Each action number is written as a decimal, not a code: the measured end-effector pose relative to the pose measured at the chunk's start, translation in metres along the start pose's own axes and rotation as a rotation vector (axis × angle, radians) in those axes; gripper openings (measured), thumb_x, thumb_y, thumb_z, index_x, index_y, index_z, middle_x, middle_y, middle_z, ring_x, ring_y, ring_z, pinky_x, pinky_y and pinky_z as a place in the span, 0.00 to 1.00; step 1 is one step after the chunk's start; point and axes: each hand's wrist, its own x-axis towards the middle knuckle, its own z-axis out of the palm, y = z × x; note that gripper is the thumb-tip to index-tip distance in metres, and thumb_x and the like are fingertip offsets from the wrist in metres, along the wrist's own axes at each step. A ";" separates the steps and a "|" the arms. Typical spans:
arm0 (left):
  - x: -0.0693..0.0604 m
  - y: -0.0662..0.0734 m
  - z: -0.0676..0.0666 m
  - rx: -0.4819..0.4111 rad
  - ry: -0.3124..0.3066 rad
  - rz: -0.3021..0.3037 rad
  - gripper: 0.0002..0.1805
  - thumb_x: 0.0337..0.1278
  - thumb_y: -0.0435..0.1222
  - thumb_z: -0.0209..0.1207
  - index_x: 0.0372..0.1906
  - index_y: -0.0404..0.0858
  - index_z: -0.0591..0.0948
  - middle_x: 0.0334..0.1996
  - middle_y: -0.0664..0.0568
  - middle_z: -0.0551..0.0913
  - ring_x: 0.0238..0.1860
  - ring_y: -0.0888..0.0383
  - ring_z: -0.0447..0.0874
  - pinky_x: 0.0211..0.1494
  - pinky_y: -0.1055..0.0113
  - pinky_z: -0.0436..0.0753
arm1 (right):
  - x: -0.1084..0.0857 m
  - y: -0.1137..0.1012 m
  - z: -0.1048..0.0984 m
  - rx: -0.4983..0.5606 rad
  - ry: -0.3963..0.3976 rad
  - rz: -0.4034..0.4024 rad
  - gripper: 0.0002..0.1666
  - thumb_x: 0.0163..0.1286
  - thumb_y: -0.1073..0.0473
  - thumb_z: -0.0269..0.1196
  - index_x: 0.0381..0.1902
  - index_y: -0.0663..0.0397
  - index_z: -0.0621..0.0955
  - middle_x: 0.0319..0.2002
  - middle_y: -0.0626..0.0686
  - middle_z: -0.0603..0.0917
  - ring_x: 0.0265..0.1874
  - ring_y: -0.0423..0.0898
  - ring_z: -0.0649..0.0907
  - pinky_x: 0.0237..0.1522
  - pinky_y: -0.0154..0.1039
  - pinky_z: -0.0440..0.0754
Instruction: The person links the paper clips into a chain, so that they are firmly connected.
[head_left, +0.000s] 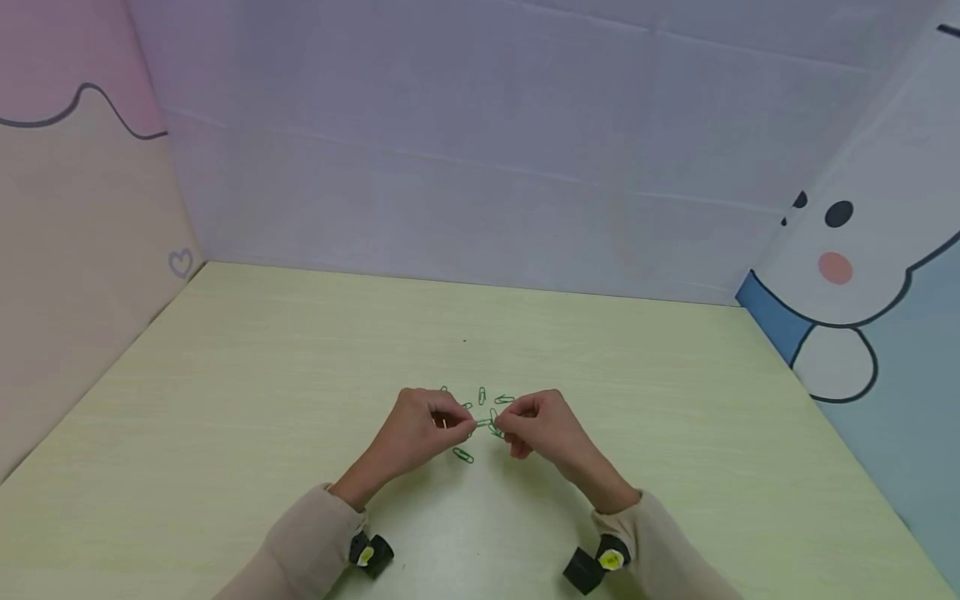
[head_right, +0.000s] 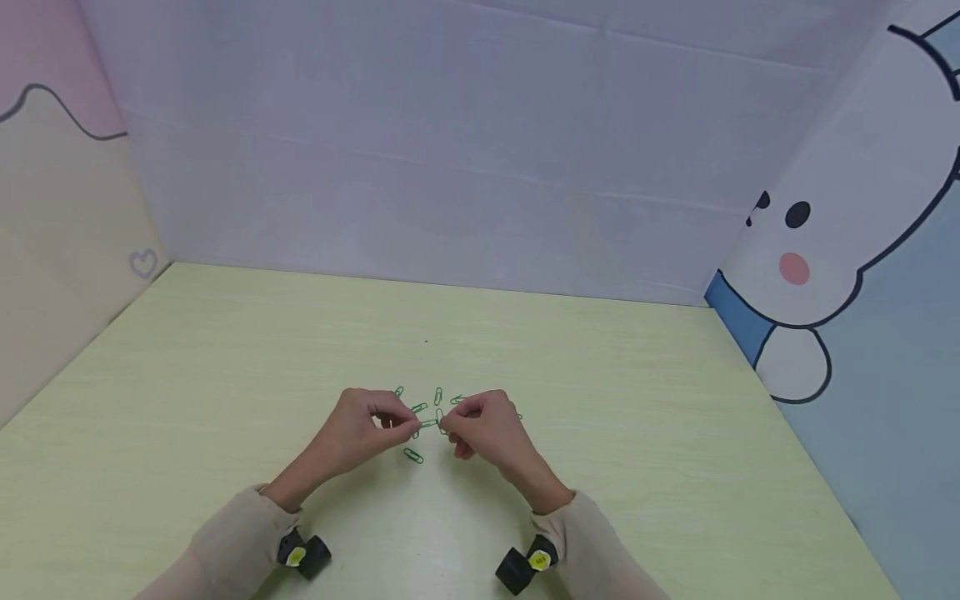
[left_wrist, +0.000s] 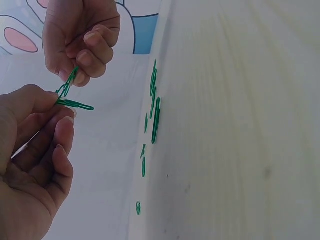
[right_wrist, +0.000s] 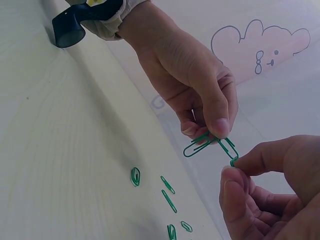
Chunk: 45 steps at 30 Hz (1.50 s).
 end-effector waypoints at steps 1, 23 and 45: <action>0.000 0.000 0.000 0.005 -0.001 0.009 0.03 0.51 0.30 0.64 0.27 0.38 0.87 0.22 0.58 0.82 0.24 0.69 0.73 0.28 0.74 0.75 | 0.000 0.000 0.000 0.007 0.005 0.004 0.12 0.62 0.64 0.60 0.32 0.72 0.82 0.17 0.47 0.77 0.17 0.39 0.76 0.24 0.34 0.80; 0.001 -0.004 0.001 0.053 -0.009 0.076 0.04 0.49 0.29 0.64 0.24 0.38 0.87 0.21 0.58 0.82 0.22 0.71 0.71 0.27 0.75 0.74 | 0.002 0.008 0.006 0.393 -0.119 0.057 0.08 0.68 0.66 0.56 0.40 0.69 0.76 0.25 0.47 0.82 0.22 0.35 0.80 0.30 0.29 0.81; 0.000 -0.001 0.001 0.008 -0.116 0.069 0.05 0.49 0.28 0.64 0.24 0.37 0.87 0.20 0.58 0.82 0.22 0.71 0.70 0.26 0.75 0.73 | 0.004 0.012 0.004 0.322 -0.108 0.009 0.14 0.68 0.67 0.54 0.44 0.77 0.72 0.25 0.46 0.79 0.23 0.37 0.78 0.30 0.30 0.80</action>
